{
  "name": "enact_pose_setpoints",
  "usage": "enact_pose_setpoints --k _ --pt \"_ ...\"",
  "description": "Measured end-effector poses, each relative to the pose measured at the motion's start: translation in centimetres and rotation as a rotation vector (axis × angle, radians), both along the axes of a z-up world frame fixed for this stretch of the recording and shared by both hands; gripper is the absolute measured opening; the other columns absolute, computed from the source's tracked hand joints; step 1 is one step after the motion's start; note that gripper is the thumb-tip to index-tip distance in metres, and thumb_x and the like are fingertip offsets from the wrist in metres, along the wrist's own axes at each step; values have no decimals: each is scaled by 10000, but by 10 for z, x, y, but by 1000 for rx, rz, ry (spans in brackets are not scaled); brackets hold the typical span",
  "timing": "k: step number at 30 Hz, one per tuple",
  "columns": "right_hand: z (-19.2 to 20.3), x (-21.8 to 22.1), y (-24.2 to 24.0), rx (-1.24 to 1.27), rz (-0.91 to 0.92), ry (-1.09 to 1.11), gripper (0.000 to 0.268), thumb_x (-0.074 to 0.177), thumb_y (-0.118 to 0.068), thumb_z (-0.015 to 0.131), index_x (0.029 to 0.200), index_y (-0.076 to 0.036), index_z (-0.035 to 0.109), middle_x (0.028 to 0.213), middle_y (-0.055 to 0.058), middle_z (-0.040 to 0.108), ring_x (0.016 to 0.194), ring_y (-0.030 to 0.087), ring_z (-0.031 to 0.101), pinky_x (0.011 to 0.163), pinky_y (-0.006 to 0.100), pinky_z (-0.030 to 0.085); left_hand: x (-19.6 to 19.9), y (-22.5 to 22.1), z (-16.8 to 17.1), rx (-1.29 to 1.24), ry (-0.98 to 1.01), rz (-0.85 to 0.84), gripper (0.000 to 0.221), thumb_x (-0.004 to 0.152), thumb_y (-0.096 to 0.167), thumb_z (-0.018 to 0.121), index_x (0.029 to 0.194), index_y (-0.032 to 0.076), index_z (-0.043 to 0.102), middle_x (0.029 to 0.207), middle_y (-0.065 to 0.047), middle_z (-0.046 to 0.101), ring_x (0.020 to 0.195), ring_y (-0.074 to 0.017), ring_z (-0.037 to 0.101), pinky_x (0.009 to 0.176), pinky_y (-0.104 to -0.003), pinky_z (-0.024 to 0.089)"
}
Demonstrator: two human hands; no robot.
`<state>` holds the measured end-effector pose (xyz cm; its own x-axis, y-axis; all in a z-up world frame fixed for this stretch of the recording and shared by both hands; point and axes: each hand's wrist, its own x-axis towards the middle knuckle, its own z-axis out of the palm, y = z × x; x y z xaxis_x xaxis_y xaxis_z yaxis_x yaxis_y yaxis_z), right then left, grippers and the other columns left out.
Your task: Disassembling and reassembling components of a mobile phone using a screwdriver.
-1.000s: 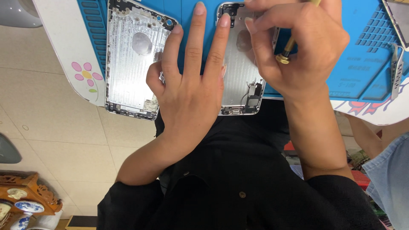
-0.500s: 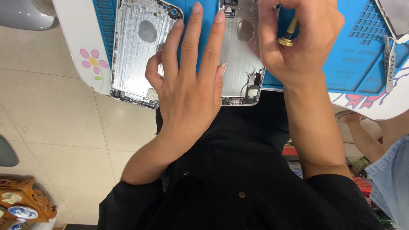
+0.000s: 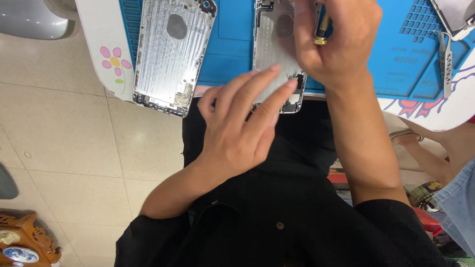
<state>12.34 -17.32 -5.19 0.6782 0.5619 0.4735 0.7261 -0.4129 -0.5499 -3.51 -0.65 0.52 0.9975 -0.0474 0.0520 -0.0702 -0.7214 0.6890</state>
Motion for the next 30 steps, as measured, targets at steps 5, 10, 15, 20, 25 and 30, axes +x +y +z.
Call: enact_pose_setpoints --k 5,10,15,20,25,30 --pt "-1 -18 -19 43 -108 -24 134 1048 90 624 1150 5 620 985 160 652 799 299 618 692 360 453 -20 -13 -1 -125 -109 -91 456 1011 127 682 1461 162 617 1501 -24 571 1325 -185 596 1098 -385 279" --pt "29 -57 -48 304 -124 171 285 1197 -238 401 1357 -27 506 1025 245 698 774 254 597 706 334 468 -39 -17 -8 -268 -239 -165 268 1016 161 749 1281 123 725 1392 -17 617 1229 -197 628 1083 -404 310" --pt "36 -102 -105 499 -230 171 632 1125 -533 157 1381 -27 435 557 110 432 373 204 392 470 318 411 -61 -22 -25 -446 -320 -354 414 903 254 816 606 97 574 1139 -16 714 1032 -210 659 877 -389 414" --pt "28 -137 -154 446 -443 164 672 1116 -562 146 1302 -11 483 473 71 327 345 157 297 458 300 291 -66 -36 -41 -531 -328 -412 332 811 48 719 531 77 543 1042 -26 736 948 -217 664 763 -368 479" --pt "22 -147 -176 386 -589 105 693 1125 -567 154 1233 11 521 520 57 347 365 146 338 426 246 267 -62 -48 -61 -585 -257 -465 276 694 1 666 471 75 523 958 -16 756 856 -198 664 706 -355 464" --pt "18 -145 -182 389 -629 130 834 1142 -597 137 1008 55 641 651 101 492 510 168 452 491 252 340 -61 -61 -102 -716 -20 -461 374 912 62 638 541 66 587 849 3 758 764 -149 685 698 -325 494"
